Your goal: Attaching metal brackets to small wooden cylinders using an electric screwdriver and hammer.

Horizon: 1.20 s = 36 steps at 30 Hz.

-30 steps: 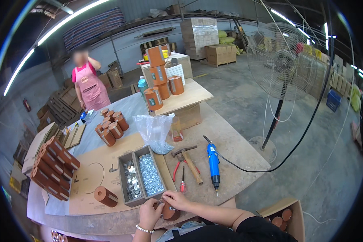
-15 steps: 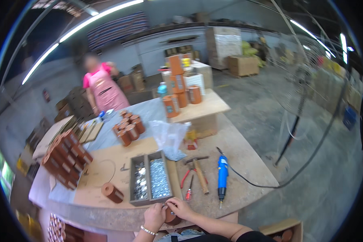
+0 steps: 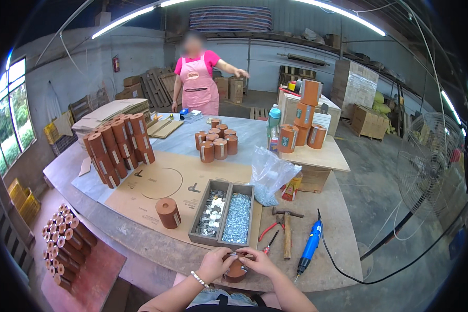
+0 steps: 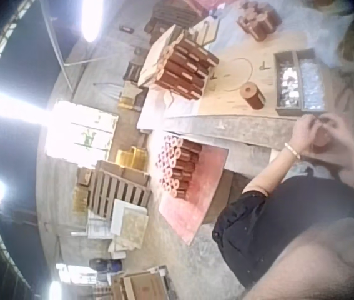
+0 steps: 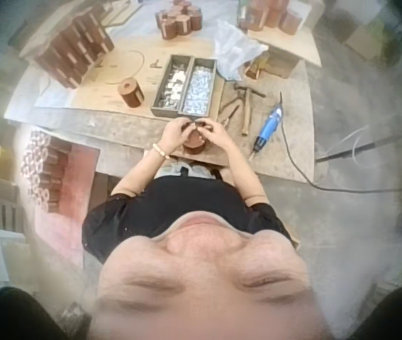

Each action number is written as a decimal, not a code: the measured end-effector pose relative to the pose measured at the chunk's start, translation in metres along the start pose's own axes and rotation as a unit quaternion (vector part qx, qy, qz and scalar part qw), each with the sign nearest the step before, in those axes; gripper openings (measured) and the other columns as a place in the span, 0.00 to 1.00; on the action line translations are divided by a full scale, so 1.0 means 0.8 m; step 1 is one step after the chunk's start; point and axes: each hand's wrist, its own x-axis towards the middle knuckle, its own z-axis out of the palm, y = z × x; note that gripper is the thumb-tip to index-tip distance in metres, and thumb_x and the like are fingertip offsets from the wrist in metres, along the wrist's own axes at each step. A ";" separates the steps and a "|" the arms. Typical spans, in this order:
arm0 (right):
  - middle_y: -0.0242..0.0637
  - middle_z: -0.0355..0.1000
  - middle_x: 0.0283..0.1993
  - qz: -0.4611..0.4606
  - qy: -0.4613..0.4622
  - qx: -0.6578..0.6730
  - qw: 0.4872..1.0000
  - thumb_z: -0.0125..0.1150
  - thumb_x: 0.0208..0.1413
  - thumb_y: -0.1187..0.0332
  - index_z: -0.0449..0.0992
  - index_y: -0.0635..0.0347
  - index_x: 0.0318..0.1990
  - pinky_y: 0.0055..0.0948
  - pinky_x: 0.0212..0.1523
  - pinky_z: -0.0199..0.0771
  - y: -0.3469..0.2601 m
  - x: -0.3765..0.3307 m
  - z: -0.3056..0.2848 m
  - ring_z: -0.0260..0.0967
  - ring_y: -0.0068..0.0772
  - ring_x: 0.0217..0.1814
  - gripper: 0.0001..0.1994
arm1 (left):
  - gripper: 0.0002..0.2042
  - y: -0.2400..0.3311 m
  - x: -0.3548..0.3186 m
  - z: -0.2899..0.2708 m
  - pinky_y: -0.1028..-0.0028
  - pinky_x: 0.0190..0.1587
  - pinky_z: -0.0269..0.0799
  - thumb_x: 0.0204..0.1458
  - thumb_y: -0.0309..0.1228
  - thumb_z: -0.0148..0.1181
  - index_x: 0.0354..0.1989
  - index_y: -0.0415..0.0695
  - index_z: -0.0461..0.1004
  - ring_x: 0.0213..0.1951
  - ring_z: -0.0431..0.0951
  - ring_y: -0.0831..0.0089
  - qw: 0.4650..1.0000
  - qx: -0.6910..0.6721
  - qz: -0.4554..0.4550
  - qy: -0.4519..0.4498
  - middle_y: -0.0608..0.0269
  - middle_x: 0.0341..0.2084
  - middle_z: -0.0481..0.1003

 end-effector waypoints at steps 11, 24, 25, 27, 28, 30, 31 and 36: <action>0.40 0.72 0.38 -0.031 -0.119 -0.297 0.947 0.61 0.48 0.66 0.74 0.59 0.41 0.30 0.42 0.70 -0.053 0.037 -0.009 0.71 0.38 0.41 0.12 | 0.25 -0.002 -0.014 -0.011 0.71 0.37 0.73 0.35 0.42 0.71 0.38 0.37 0.73 0.33 0.77 0.63 0.995 -0.089 -0.032 -0.028 0.51 0.31 0.75; 0.40 0.72 0.35 -0.097 -0.036 -0.316 0.943 0.61 0.47 0.69 0.75 0.59 0.37 0.33 0.37 0.71 -0.037 0.029 0.004 0.71 0.43 0.38 0.09 | 0.23 -0.010 -0.012 -0.006 0.68 0.42 0.71 0.37 0.37 0.69 0.40 0.39 0.72 0.38 0.75 0.58 0.994 -0.104 -0.007 -0.013 0.52 0.35 0.74; 0.39 0.72 0.35 -0.127 -0.002 -0.313 0.941 0.61 0.47 0.70 0.75 0.59 0.37 0.34 0.37 0.71 -0.036 0.026 0.006 0.71 0.43 0.37 0.09 | 0.26 -0.013 -0.013 -0.005 0.67 0.44 0.70 0.37 0.38 0.69 0.45 0.38 0.69 0.41 0.74 0.57 0.993 -0.117 -0.004 -0.023 0.50 0.38 0.72; 0.38 0.71 0.37 -0.160 0.053 -0.343 0.924 0.59 0.47 0.72 0.75 0.59 0.38 0.34 0.39 0.71 -0.033 0.012 0.017 0.70 0.40 0.39 0.09 | 0.29 -0.007 -0.025 -0.004 0.67 0.44 0.70 0.36 0.39 0.70 0.47 0.38 0.68 0.42 0.73 0.56 0.993 -0.120 0.003 -0.019 0.49 0.39 0.72; 0.38 0.71 0.37 -0.156 0.052 -0.341 0.926 0.59 0.47 0.72 0.75 0.59 0.38 0.34 0.39 0.71 -0.041 0.007 0.023 0.70 0.40 0.39 0.09 | 0.31 -0.005 -0.030 -0.003 0.66 0.45 0.69 0.36 0.39 0.70 0.48 0.37 0.67 0.43 0.73 0.55 0.993 -0.120 0.015 -0.014 0.48 0.40 0.71; 0.37 0.70 0.42 -0.166 0.100 -0.459 0.867 0.59 0.46 0.73 0.74 0.60 0.40 0.34 0.41 0.71 -0.068 -0.007 0.040 0.69 0.40 0.42 0.11 | 0.34 -0.010 -0.037 -0.001 0.65 0.49 0.67 0.36 0.42 0.69 0.51 0.37 0.64 0.47 0.70 0.54 0.990 -0.132 -0.005 -0.041 0.46 0.44 0.68; 0.37 0.70 0.42 -0.160 0.099 -0.457 0.869 0.59 0.46 0.73 0.74 0.60 0.40 0.34 0.41 0.71 -0.070 -0.013 0.044 0.69 0.40 0.42 0.11 | 0.34 -0.010 -0.036 -0.003 0.65 0.49 0.67 0.36 0.43 0.69 0.51 0.37 0.64 0.47 0.70 0.53 0.990 -0.133 -0.003 -0.043 0.46 0.44 0.68; 0.41 0.67 0.46 -0.144 0.129 -0.460 0.866 0.58 0.45 0.74 0.73 0.62 0.42 0.35 0.44 0.70 -0.067 -0.026 0.051 0.66 0.44 0.45 0.13 | 0.38 -0.008 -0.032 -0.003 0.66 0.50 0.66 0.33 0.42 0.72 0.52 0.33 0.62 0.47 0.70 0.55 0.987 -0.156 0.025 -0.033 0.46 0.43 0.68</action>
